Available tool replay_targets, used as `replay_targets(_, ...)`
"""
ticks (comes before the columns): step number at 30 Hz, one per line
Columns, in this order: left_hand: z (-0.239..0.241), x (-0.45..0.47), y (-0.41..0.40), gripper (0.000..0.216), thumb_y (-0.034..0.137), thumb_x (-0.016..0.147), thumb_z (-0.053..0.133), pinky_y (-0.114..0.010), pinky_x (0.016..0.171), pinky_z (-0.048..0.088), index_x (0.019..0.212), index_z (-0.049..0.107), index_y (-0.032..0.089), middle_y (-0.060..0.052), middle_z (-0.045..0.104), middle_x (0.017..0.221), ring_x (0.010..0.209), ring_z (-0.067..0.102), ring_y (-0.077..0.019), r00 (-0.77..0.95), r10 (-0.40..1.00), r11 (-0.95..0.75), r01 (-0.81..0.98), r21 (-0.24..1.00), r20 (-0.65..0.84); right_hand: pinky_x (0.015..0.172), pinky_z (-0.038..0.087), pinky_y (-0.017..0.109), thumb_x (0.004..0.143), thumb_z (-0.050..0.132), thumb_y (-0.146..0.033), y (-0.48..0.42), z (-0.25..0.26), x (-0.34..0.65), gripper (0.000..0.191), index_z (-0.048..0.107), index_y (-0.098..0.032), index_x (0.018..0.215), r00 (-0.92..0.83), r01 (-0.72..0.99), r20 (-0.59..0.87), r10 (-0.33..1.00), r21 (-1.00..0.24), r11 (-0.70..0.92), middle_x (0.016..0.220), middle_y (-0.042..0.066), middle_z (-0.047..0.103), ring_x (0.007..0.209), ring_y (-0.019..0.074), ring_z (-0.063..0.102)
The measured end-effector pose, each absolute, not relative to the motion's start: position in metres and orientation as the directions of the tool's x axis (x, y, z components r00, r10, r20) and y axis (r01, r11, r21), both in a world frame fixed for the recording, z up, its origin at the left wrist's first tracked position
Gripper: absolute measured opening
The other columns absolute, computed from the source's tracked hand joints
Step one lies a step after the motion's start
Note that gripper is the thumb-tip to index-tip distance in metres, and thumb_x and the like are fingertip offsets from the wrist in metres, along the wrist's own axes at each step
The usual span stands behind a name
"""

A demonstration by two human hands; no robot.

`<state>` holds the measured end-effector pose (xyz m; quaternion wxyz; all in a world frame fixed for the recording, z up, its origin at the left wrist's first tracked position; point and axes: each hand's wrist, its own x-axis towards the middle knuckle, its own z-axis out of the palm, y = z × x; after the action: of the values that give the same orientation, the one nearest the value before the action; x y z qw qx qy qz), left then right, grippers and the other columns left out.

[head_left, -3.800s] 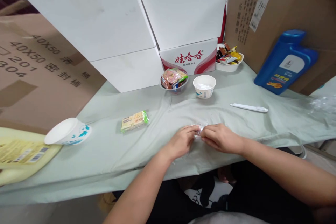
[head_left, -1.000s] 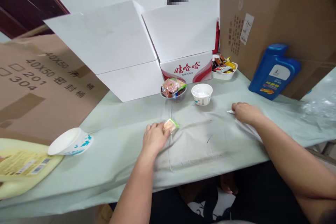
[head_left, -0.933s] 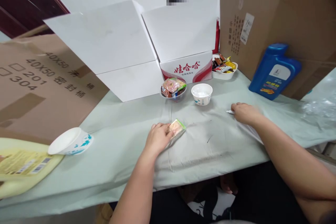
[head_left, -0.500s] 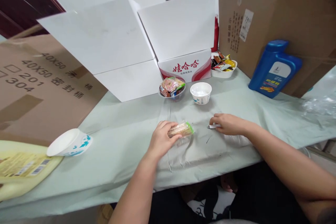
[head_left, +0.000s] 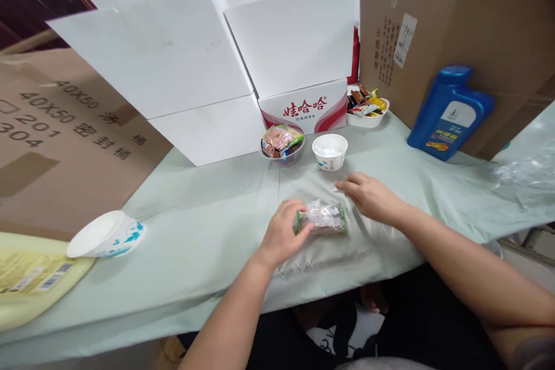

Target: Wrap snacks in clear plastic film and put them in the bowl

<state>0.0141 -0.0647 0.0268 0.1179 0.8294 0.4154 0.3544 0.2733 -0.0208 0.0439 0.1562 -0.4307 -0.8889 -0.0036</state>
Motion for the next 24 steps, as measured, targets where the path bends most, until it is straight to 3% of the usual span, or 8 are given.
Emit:
replay_targets(4, 0.022, 0.01, -0.059, 0.055, 0.02, 0.076, 0.068, -0.039, 0.086, 0.052, 0.127, 0.046, 0.021, -0.009, 0.06, 0.115, 0.102, 0.059, -0.0228, 0.354, 0.871, -0.49, 0.679, 0.547, 0.34, 0.078, 0.045, 0.036, 0.09, 0.046, -0.01, -0.043, 0.047, 0.241, 0.039, 0.059, -0.016, 0.127, -0.783, 0.576, 0.235, 0.576, -0.077, 0.814, 0.103, 0.013, 0.061, 0.09, 0.023, 0.056)
replay_targets(6, 0.02, 0.012, -0.059, 0.063, 0.021, 0.076, 0.07, -0.042, 0.092, 0.05, 0.133, 0.043, 0.021, -0.009, 0.061, 0.117, 0.107, 0.057, -0.0246, 0.405, 0.872, -0.488, 0.686, 0.539, 0.274, 0.076, 0.044, 0.035, 0.088, 0.049, -0.01, -0.046, 0.049, 0.238, 0.038, 0.062, -0.017, 0.123, -0.817, 0.553, 0.157, 0.555, -0.064, 0.831, 0.1, 0.012, 0.062, 0.087, 0.0228, 0.057)
replay_targets(11, 0.021, 0.013, -0.059, 0.051, 0.026, 0.08, 0.068, -0.046, 0.099, 0.045, 0.128, 0.052, 0.019, -0.01, 0.061, 0.122, 0.114, 0.051, -0.0274, 0.469, 0.846, -0.527, 0.669, 0.523, 0.253, 0.076, 0.044, 0.032, 0.084, 0.049, -0.004, -0.023, 0.055, 0.28, 0.038, 0.069, -0.021, 0.111, -0.695, 0.714, -0.003, 0.719, -0.122, 0.689, 0.093, 0.009, 0.063, 0.086, 0.0216, 0.061)
replay_targets(14, 0.022, 0.014, -0.059, 0.056, 0.031, 0.08, 0.069, -0.046, 0.097, 0.046, 0.131, 0.051, 0.02, -0.011, 0.06, 0.118, 0.11, 0.053, -0.0274, 0.423, 0.868, -0.492, 0.674, 0.55, 0.259, 0.077, 0.045, 0.037, 0.086, 0.049, -0.008, -0.011, 0.055, 0.301, 0.031, 0.072, -0.019, 0.103, -0.522, 0.853, -0.085, 0.849, -0.065, 0.518, 0.094, 0.012, 0.065, 0.09, 0.0262, 0.062)
replay_targets(17, 0.021, 0.017, -0.058, 0.058, 0.032, 0.077, 0.07, -0.043, 0.092, 0.047, 0.132, 0.052, 0.021, -0.009, 0.06, 0.107, 0.103, 0.054, -0.026, 0.347, 0.896, -0.443, 0.67, 0.596, 0.276, 0.087, 0.044, 0.043, 0.093, 0.049, -0.02, -0.015, 0.052, 0.295, 0.027, 0.068, -0.016, 0.112, -0.513, 0.848, 0.08, 0.855, -0.107, 0.519, 0.109, 0.016, 0.064, 0.104, 0.0302, 0.058)
replay_targets(21, 0.019, 0.019, -0.054, 0.026, 0.029, 0.077, 0.065, -0.036, 0.084, 0.047, 0.102, 0.067, 0.021, -0.005, 0.06, 0.091, 0.09, 0.056, -0.021, 0.255, 0.913, -0.408, 0.56, 0.721, 0.318, 0.097, 0.042, 0.042, 0.086, 0.063, -0.045, -0.029, 0.048, 0.268, 0.057, 0.051, -0.015, 0.134, -0.717, 0.567, 0.29, 0.634, -0.285, 0.773, 0.126, 0.016, 0.057, 0.115, 0.0284, 0.052)
replay_targets(22, 0.019, 0.018, -0.053, 0.017, 0.028, 0.077, 0.064, -0.033, 0.082, 0.047, 0.091, 0.067, 0.02, -0.004, 0.06, 0.088, 0.086, 0.057, -0.0196, 0.211, 0.923, -0.384, 0.505, 0.773, 0.321, 0.093, 0.043, 0.041, 0.084, 0.066, -0.043, -0.031, 0.047, 0.264, 0.056, 0.054, -0.015, 0.13, -0.751, 0.526, 0.279, 0.599, -0.295, 0.798, 0.122, 0.016, 0.059, 0.11, 0.0279, 0.055)
replay_targets(24, 0.019, 0.014, -0.049, 0.01, 0.029, 0.074, 0.064, -0.03, 0.076, 0.046, 0.077, 0.06, 0.019, -0.004, 0.062, 0.087, 0.082, 0.057, -0.0178, 0.096, 0.953, -0.302, 0.348, 0.888, 0.287, 0.082, 0.046, 0.037, 0.087, 0.063, -0.031, -0.03, 0.047, 0.263, 0.029, 0.064, -0.015, 0.111, -0.764, 0.525, 0.247, 0.596, -0.298, 0.797, 0.103, 0.013, 0.065, 0.094, 0.025, 0.059)
